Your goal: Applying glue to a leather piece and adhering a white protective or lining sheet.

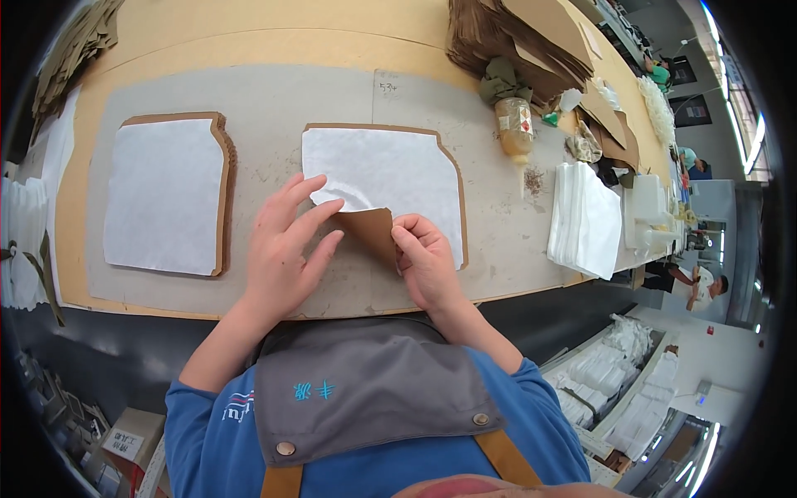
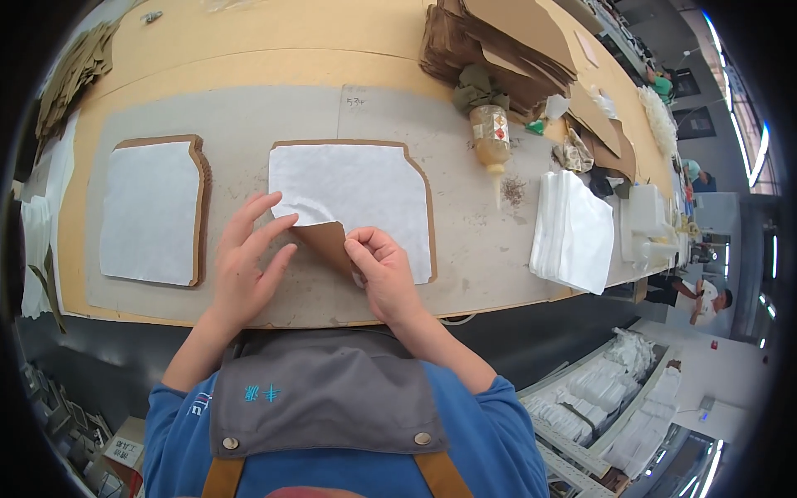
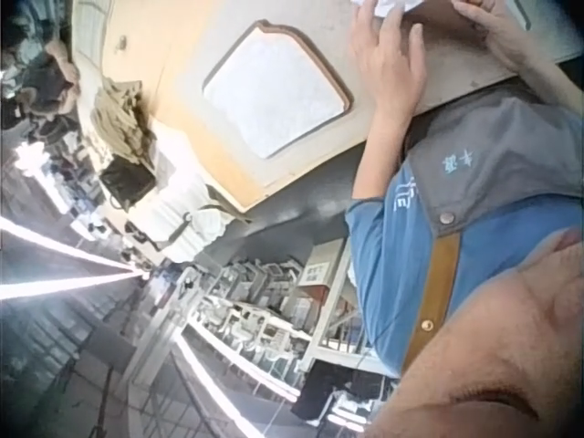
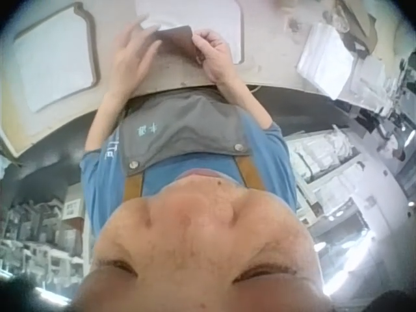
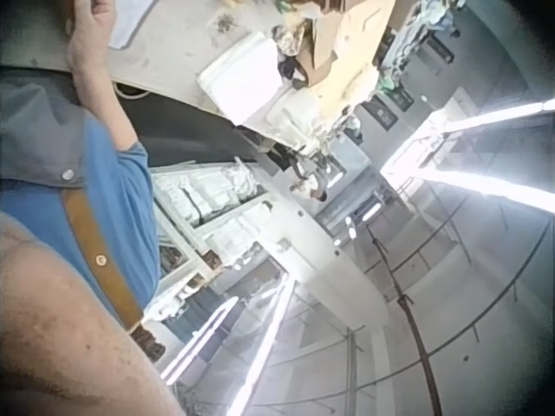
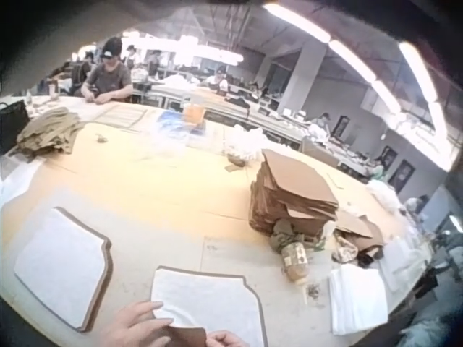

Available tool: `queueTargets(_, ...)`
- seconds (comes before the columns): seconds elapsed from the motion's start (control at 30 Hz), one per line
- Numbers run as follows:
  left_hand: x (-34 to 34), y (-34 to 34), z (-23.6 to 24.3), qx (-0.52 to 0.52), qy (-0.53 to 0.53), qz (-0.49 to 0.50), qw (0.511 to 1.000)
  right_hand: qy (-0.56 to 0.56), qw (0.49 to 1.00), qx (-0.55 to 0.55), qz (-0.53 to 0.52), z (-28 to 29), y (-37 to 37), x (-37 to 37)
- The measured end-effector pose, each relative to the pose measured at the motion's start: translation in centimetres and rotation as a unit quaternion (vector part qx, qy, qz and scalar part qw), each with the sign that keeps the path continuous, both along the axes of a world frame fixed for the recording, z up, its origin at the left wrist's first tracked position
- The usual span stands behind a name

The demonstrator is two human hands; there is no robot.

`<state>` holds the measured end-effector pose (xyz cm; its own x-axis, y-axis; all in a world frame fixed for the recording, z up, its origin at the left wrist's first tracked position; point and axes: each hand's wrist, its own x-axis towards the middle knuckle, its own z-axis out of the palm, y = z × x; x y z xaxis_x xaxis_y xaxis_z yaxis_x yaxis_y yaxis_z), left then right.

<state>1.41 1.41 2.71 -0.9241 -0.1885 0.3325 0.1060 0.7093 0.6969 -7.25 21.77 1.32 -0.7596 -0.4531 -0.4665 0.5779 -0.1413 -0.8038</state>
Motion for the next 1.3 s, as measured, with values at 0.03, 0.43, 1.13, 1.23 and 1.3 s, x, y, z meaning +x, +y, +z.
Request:
queueTargets(0.03,-0.3,0.0,0.0,0.000,-0.002,-0.001,1.000,-0.002,1.000,0.007,0.000,0.0,0.0,0.1)
queueTargets(0.43,1.8,-1.3,-0.1,0.027,-0.013,-0.055,0.998,0.326,0.935,0.108,0.090,0.5,4.1,-0.9)
queueTargets(1.13,-8.5,13.8,-1.0,-0.234,0.039,-0.344,0.909,0.624,0.681,0.381,0.043,-2.4,16.2,-1.0)
queueTargets(1.23,-9.1,14.3,-0.6,-0.280,0.014,-0.360,0.890,0.633,0.673,0.381,0.038,-2.8,16.5,-1.0)
queueTargets(1.3,-9.4,14.6,-0.3,-0.300,0.007,-0.366,0.881,0.645,0.660,0.384,0.038,-3.0,16.6,-1.1)
